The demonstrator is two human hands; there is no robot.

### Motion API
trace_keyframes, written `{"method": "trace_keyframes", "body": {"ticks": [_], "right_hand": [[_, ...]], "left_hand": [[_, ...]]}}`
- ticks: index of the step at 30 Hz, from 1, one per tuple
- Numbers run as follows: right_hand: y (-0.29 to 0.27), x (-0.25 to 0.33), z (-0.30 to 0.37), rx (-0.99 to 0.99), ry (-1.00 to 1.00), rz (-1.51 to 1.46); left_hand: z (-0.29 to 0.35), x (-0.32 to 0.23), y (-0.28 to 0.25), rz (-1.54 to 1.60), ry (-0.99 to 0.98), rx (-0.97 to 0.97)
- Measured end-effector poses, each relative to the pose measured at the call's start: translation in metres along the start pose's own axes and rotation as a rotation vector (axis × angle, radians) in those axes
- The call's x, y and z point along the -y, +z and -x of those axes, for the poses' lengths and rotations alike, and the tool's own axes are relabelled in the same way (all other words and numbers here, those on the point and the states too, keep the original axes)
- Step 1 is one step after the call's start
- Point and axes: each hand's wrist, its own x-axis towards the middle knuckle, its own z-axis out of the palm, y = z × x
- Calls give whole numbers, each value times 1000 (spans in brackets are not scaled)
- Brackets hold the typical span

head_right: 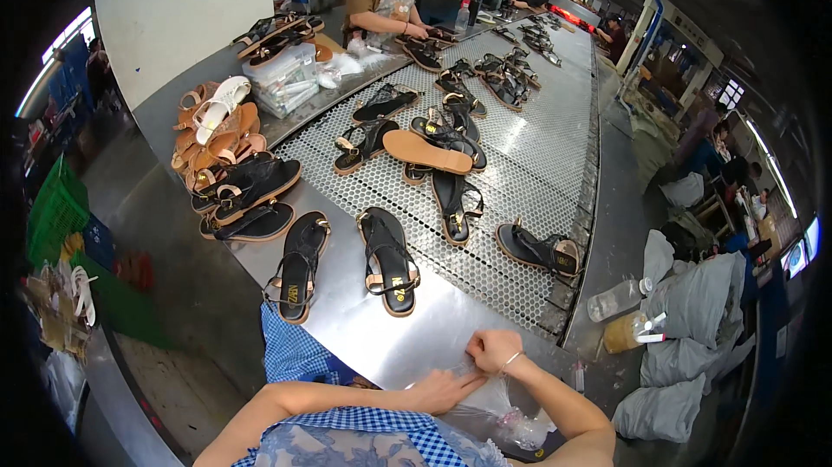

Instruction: The person fastens pairs of sandals together by hand, threading plastic fasteners through the sandal straps and securing them on the workbench.

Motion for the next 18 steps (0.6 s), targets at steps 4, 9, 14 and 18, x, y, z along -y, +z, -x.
{"method": "trace_keyframes", "body": {"ticks": [4,9,14,18], "right_hand": [[13,0,24,-52,-30,169],[11,7,21,-70,-80,-126],[-49,36,-8,-101,-463,-1217],[-61,77,-53,-91,-710,-1322]], "left_hand": [[-1,-6,-12,-10,1,171],[5,-5,-18,-39,-28,210],[7,25,-17,-136,-82,-142],[6,43,-44,-250,-173,-27]]}}
